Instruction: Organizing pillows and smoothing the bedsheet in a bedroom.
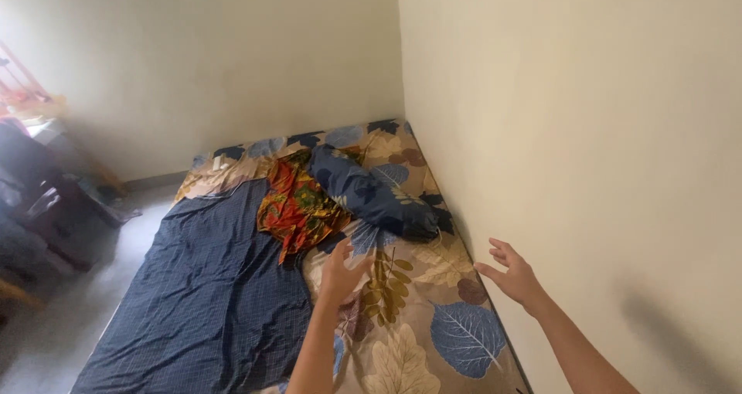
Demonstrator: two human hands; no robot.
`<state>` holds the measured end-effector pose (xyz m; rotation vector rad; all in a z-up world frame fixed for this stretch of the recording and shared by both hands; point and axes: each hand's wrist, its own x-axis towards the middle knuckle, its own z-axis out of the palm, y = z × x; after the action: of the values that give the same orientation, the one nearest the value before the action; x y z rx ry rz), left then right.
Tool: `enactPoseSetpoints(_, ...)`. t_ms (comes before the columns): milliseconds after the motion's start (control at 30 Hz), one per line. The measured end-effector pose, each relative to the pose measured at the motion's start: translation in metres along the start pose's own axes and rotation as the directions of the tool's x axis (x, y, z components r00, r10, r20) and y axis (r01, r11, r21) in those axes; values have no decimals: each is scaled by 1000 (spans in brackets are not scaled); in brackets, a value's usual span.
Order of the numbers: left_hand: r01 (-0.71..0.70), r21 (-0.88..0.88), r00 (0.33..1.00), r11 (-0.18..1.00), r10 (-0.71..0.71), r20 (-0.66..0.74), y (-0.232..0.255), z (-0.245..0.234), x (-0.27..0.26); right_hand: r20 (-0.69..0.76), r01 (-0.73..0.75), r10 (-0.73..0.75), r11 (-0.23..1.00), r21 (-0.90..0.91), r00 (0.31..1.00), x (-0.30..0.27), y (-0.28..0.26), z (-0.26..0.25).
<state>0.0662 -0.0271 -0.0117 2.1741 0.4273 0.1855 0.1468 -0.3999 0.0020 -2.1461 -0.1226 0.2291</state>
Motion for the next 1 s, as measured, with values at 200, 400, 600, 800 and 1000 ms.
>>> enactPoseSetpoints(200,-8,-40,1000,999,9,2,16,-13,7,-44,6,-6,1000,-1,999,22,4,1)
enactPoseSetpoints(400,-59,-3,998,998,59,6,-14,-37,18,-13,2,-1,999,34,1000,12,-17,35)
enactPoseSetpoints(600,-68,-13,997,998,67,-37,-64,-48,27,37,-18,18,1000,12,999,2,-36,66)
enactPoseSetpoints(800,50,-21,998,999,-50,-23,-77,-55,15,78,27,-29,999,31,997,3,-33,86)
enactPoseSetpoints(1000,18,-25,995,1000,-21,-101,-78,-55,27,118,24,-25,1000,5,993,13,-44,81)
